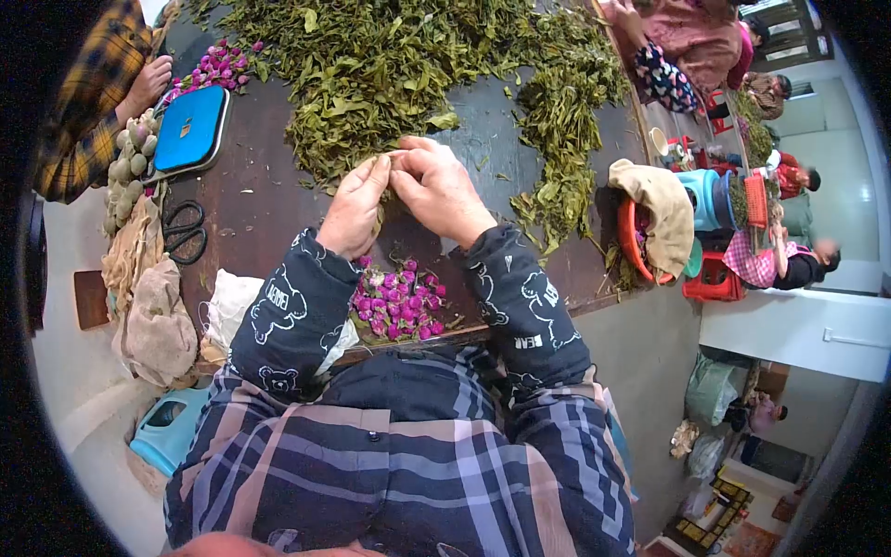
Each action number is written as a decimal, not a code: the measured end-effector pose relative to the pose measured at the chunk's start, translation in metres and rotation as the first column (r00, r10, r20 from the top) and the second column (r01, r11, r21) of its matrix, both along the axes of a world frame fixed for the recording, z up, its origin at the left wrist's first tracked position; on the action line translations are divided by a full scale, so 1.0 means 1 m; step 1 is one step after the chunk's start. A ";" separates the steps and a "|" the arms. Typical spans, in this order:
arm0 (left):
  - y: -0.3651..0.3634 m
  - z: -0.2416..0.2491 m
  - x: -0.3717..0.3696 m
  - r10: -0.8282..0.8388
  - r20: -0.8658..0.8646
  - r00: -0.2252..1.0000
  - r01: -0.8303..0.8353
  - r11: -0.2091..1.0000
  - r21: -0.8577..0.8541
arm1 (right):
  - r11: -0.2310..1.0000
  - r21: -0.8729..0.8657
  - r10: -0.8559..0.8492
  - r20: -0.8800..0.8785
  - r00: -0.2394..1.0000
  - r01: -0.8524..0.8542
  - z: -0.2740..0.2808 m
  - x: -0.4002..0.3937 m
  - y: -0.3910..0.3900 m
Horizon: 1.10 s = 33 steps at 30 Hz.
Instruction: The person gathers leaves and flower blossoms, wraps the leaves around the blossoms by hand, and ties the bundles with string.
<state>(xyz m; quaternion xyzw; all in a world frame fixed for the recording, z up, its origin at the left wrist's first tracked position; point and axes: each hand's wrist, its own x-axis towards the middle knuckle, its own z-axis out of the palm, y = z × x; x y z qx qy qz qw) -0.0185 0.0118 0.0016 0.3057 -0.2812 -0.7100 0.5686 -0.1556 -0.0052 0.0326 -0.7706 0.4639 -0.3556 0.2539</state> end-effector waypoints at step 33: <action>-0.005 -0.007 0.018 0.024 0.150 0.988 -0.053 0.981 0.187 | 0.856 0.345 -0.191 -0.483 0.855 0.386 -0.024 -0.092 0.022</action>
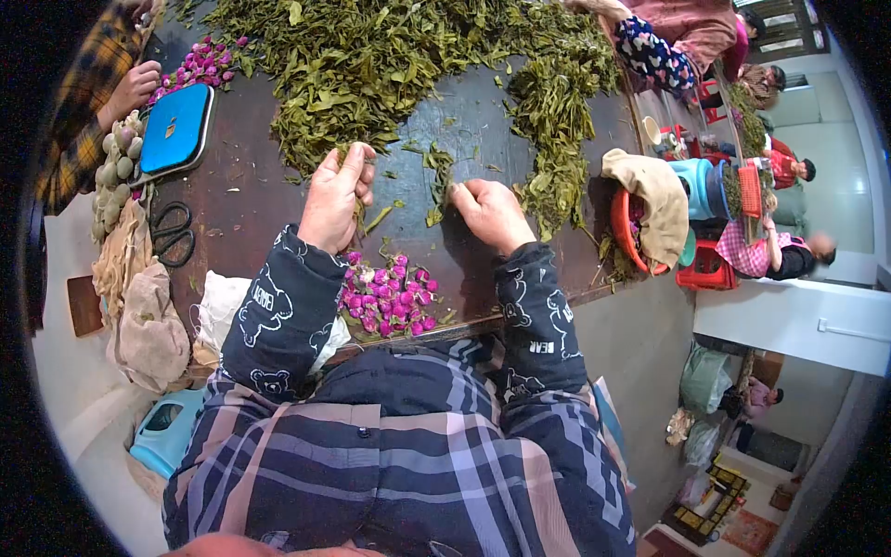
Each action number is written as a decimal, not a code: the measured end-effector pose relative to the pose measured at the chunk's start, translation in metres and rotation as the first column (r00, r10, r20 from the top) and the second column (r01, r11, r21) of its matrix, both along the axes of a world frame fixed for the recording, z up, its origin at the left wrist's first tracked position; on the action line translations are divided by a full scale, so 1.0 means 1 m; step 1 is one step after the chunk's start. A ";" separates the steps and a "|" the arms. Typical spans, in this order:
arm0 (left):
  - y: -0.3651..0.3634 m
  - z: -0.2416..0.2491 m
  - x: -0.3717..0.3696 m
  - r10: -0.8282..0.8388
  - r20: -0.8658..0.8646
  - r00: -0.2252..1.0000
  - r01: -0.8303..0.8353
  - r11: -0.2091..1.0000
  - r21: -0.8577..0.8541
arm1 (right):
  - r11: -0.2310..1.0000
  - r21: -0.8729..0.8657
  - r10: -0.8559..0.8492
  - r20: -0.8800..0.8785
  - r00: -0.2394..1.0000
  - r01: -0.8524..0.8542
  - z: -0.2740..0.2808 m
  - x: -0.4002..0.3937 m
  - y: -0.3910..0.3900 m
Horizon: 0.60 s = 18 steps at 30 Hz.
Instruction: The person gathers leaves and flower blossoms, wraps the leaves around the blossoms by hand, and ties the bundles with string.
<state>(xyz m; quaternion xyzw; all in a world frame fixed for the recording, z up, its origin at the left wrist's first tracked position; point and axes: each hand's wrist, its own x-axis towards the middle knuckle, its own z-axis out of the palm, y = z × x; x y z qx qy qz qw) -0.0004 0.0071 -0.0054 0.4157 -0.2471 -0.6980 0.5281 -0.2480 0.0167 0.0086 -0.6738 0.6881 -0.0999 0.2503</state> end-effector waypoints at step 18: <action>0.006 0.010 -0.006 -0.135 -0.010 0.991 0.128 0.962 -0.240 | 0.938 -0.185 0.317 0.105 0.943 -0.294 0.029 0.048 -0.034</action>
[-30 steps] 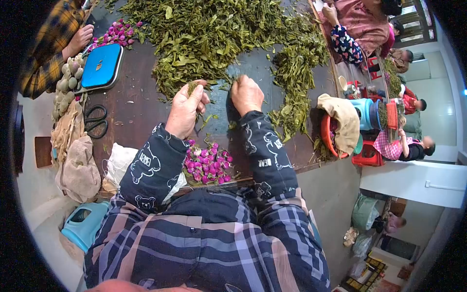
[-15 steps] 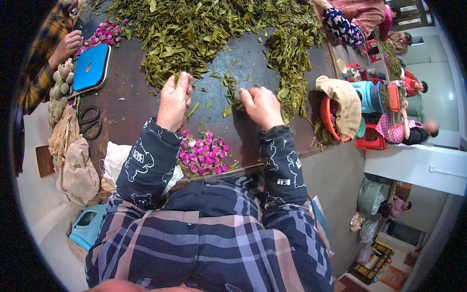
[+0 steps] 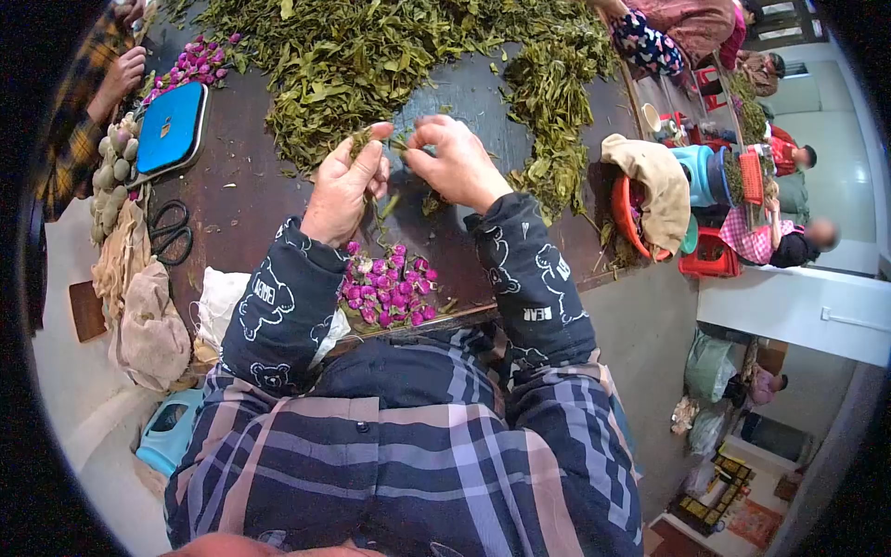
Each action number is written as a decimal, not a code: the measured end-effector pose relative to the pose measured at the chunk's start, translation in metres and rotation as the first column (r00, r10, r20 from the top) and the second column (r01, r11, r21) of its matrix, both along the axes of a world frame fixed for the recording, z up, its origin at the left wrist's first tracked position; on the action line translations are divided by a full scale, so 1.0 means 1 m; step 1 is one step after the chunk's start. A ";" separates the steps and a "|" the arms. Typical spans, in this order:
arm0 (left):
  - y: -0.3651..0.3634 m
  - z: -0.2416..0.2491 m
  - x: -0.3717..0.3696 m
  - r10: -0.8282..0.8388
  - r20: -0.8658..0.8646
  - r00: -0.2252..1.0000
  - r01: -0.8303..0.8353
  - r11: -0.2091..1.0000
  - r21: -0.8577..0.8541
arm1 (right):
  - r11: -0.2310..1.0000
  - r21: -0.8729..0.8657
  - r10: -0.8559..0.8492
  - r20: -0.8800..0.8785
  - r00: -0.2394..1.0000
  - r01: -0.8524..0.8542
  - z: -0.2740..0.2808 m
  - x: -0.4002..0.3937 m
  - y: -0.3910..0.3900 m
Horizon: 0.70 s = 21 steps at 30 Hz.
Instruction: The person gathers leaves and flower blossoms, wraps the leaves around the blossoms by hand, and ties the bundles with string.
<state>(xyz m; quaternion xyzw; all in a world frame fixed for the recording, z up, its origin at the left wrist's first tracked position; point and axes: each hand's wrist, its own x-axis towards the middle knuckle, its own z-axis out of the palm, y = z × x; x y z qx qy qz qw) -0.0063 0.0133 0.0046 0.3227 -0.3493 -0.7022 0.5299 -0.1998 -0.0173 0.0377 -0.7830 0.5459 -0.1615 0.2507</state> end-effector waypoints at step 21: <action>-0.014 -0.025 0.008 0.570 0.480 0.667 -0.157 0.737 -0.657 | 0.957 -0.270 -0.132 -0.094 0.987 0.102 -0.025 -0.003 0.050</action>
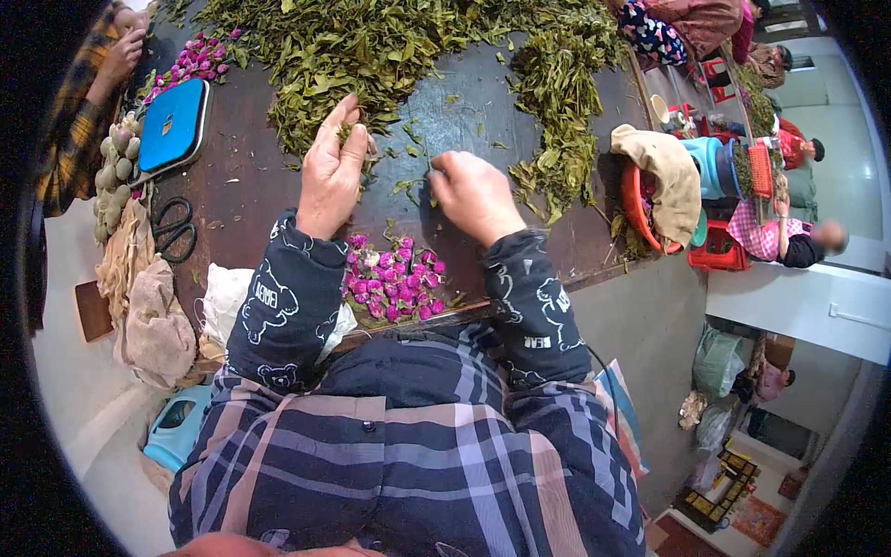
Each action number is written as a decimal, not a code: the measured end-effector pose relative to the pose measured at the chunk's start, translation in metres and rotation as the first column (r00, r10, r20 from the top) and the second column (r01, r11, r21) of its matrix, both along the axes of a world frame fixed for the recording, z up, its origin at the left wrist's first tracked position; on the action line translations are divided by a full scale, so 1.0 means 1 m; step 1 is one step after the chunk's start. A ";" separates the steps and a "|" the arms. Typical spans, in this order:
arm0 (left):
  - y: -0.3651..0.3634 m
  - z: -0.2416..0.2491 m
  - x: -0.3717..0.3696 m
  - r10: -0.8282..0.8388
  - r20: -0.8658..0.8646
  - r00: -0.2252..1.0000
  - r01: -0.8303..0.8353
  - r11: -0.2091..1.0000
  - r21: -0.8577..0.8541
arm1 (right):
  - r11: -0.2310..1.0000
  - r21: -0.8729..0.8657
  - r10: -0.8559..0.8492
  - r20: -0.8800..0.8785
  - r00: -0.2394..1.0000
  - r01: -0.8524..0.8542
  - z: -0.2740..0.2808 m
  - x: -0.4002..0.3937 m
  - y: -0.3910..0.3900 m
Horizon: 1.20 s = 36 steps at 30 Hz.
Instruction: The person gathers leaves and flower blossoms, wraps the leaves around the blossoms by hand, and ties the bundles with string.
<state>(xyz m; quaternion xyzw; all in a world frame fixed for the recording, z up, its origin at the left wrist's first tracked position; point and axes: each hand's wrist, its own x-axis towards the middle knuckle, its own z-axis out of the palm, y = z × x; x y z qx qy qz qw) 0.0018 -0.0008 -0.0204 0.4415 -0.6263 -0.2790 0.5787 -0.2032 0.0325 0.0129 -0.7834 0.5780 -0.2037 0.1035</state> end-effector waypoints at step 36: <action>0.005 0.020 0.003 0.118 -0.865 0.487 0.470 0.800 0.373 | 0.913 0.045 -0.368 -0.340 0.865 0.406 -0.004 -0.097 0.029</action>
